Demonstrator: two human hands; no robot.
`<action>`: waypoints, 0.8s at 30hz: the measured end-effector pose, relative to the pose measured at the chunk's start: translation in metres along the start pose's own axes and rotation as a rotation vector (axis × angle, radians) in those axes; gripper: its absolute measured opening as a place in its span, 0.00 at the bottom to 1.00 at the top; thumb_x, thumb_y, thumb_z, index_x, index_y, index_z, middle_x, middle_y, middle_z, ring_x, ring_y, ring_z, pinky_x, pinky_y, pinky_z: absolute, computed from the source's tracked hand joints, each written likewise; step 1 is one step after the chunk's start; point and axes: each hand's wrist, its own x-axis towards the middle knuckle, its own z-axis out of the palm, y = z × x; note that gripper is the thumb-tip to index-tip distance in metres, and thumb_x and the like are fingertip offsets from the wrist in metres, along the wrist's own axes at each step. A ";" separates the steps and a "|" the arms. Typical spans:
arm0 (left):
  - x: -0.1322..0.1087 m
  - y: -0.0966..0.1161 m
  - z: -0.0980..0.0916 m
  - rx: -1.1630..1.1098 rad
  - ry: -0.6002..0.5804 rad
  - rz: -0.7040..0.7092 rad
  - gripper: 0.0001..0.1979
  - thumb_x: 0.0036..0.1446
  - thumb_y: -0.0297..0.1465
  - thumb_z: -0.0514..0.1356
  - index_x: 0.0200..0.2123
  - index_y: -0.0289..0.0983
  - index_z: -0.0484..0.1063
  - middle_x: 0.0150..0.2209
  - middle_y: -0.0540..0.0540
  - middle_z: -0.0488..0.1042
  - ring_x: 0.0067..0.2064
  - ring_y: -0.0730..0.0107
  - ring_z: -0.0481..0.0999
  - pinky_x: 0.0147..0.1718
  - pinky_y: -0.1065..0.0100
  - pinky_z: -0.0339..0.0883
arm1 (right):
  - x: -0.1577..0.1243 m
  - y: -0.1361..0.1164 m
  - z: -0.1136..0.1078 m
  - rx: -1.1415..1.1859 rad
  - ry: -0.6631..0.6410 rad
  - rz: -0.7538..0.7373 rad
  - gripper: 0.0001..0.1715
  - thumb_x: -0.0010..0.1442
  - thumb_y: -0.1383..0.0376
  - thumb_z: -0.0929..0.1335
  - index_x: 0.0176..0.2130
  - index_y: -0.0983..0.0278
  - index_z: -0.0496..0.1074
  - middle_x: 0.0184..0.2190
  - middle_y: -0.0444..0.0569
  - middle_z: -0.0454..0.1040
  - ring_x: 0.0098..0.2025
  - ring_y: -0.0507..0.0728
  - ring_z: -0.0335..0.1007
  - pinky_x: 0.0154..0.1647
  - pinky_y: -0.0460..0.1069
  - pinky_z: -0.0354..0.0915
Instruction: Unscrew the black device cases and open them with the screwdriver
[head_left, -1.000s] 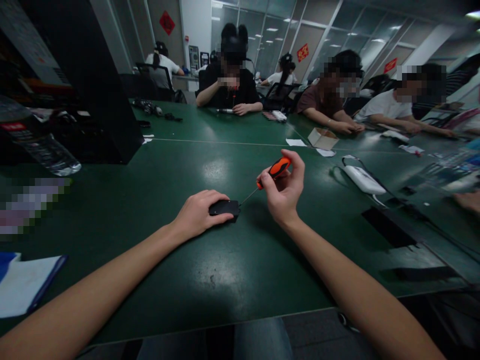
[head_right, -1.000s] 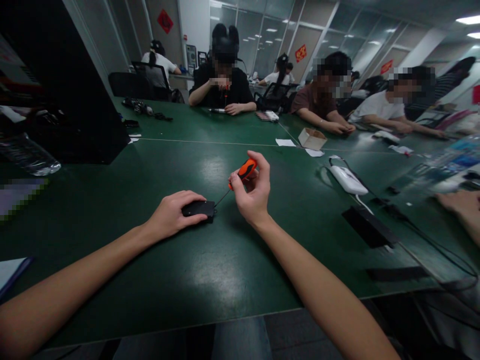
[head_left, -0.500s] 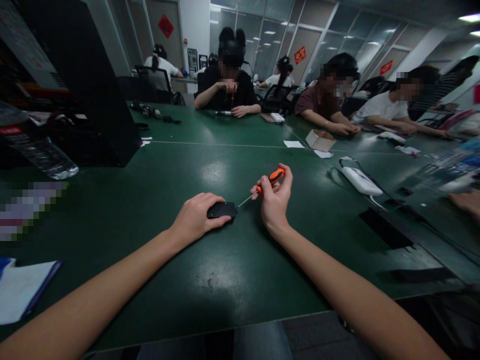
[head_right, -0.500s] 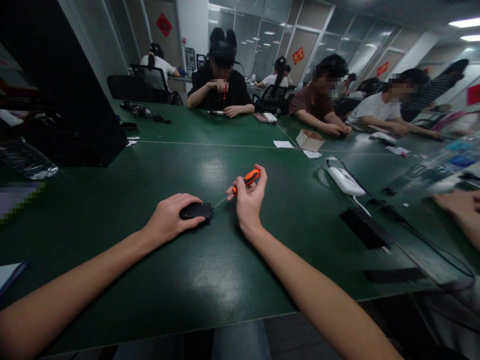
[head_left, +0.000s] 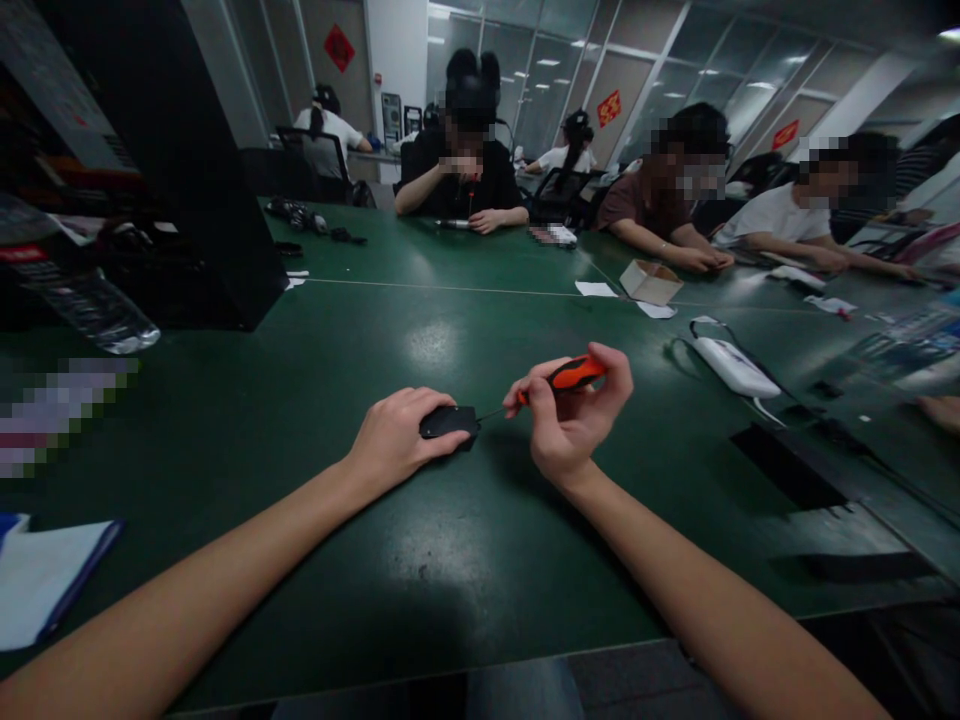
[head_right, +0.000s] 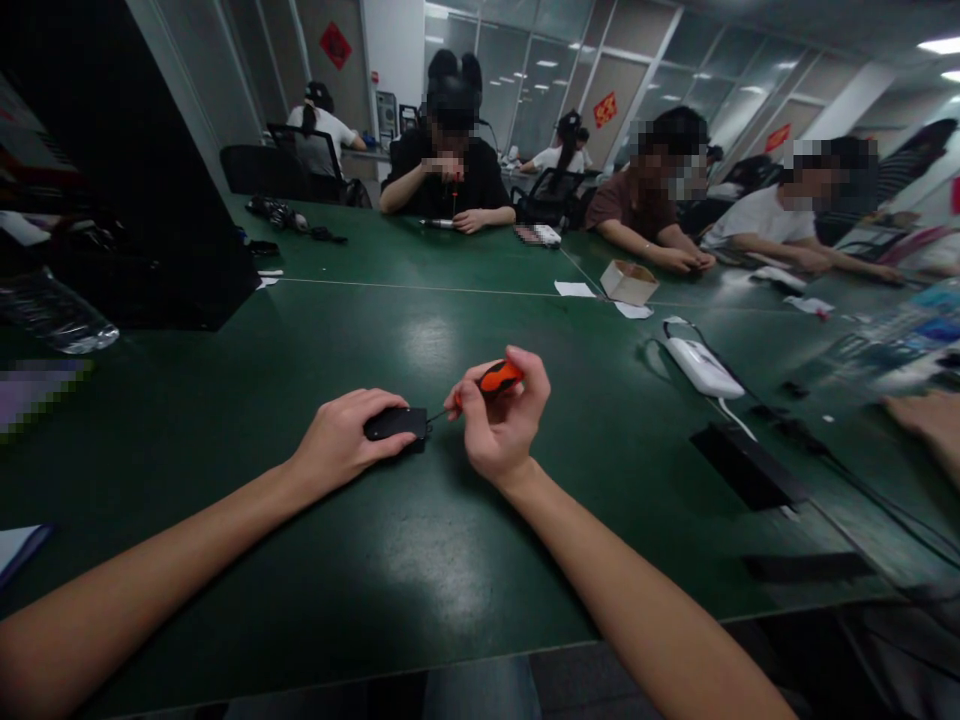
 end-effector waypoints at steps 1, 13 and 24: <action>0.000 0.000 0.000 0.001 -0.001 0.001 0.18 0.61 0.45 0.64 0.47 0.38 0.75 0.45 0.43 0.81 0.44 0.55 0.79 0.43 0.58 0.71 | 0.000 -0.002 0.000 -0.013 -0.024 -0.051 0.27 0.64 0.63 0.68 0.56 0.45 0.53 0.30 0.36 0.69 0.24 0.51 0.71 0.21 0.49 0.71; 0.000 -0.001 -0.001 0.016 -0.022 -0.003 0.17 0.63 0.43 0.64 0.46 0.37 0.75 0.44 0.43 0.80 0.44 0.55 0.78 0.43 0.58 0.70 | -0.004 0.042 0.001 0.272 0.293 0.829 0.37 0.49 0.59 0.75 0.52 0.54 0.55 0.25 0.32 0.69 0.22 0.49 0.72 0.19 0.42 0.67; 0.000 -0.002 -0.001 -0.033 -0.011 0.037 0.18 0.63 0.43 0.64 0.49 0.38 0.74 0.45 0.42 0.79 0.45 0.55 0.78 0.45 0.57 0.70 | -0.004 0.038 0.007 0.354 0.141 0.938 0.38 0.46 0.59 0.78 0.50 0.56 0.58 0.26 0.34 0.73 0.25 0.50 0.76 0.24 0.44 0.72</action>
